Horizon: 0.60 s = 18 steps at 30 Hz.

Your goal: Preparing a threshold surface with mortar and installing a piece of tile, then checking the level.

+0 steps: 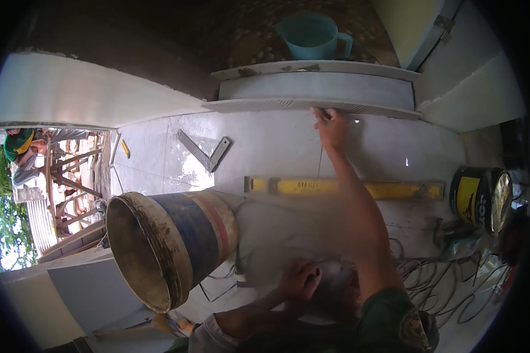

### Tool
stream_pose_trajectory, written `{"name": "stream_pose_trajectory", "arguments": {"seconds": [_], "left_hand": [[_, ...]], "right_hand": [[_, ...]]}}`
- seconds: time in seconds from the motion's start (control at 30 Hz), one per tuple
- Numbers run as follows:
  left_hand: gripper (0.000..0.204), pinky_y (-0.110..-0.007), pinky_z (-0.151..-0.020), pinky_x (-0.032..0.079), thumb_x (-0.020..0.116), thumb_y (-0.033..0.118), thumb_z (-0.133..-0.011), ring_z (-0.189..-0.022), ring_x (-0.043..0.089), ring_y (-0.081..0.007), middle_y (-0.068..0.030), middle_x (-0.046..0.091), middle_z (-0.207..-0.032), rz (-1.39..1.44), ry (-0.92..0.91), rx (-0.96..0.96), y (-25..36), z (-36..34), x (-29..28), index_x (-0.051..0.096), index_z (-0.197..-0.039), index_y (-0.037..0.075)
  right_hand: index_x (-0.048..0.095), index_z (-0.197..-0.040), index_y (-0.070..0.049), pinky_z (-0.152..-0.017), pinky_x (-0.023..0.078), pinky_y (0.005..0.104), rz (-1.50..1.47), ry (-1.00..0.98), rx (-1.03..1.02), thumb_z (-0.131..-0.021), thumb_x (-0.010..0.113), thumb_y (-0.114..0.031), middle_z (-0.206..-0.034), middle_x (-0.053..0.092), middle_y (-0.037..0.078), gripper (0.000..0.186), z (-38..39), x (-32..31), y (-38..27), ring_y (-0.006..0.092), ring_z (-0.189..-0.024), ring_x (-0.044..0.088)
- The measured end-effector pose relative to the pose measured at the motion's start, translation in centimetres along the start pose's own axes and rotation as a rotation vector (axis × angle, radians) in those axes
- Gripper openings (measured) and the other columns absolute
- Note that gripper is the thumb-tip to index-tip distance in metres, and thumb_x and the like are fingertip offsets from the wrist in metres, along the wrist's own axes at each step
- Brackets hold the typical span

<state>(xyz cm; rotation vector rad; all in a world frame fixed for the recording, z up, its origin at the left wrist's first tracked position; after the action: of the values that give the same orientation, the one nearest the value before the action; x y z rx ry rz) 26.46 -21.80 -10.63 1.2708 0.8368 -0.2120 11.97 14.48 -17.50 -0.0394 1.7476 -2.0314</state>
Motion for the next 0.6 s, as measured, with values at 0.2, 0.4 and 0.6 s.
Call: {"name": "stream_pose_trajectory", "arguments": {"seconds": [0.2,0.4,0.6], "left_hand": [[0.023,-0.043,-0.076,0.043,0.062,0.010,-0.074,-0.093,0.053,-0.0314,-0.0125,0.056,-0.102,-0.047,0.009,0.052,1.3,-0.8,-1.8,0.060,-0.096,0.004],[0.022,-0.043,-0.076,0.043,0.062,0.010,-0.074,-0.093,0.053,-0.0309,-0.0123,0.056,-0.101,-0.013,-0.014,0.055,0.8,-0.6,-0.9,0.060,-0.096,0.004],[0.024,-0.043,-0.075,0.044,0.061,0.010,-0.074,-0.091,0.054,-0.0305,-0.0123,0.055,-0.100,-0.009,0.030,0.059,0.1,0.3,0.2,0.059,-0.098,0.005]], "right_hand": [[0.062,-0.090,0.005,-0.058,0.050,0.0232,-0.208,-0.074,0.135,-0.083,0.069,-0.023,-0.076,0.066,0.008,0.029,0.5,1.6,-0.6,0.0136,-0.067,0.066],[0.054,-0.106,0.007,-0.077,0.053,0.0274,-0.652,-0.126,0.375,-0.082,0.069,-0.015,-0.102,0.061,0.015,0.035,0.9,2.5,-1.4,0.0231,-0.096,0.063],[0.051,-0.112,0.006,-0.082,0.053,0.0289,-0.863,-0.186,0.457,-0.082,0.069,-0.015,-0.109,0.057,0.018,0.040,1.1,2.5,-2.5,0.0278,-0.101,0.061]]}}
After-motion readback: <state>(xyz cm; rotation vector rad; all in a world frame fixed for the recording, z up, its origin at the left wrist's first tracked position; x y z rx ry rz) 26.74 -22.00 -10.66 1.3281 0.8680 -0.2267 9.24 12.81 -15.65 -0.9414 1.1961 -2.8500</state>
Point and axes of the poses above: each hand's wrist, its own z-axis away from the middle knuckle, its own x-axis out of the palm, y = z × x, the point moved 7 cm from there along -z, towards the middle knuckle
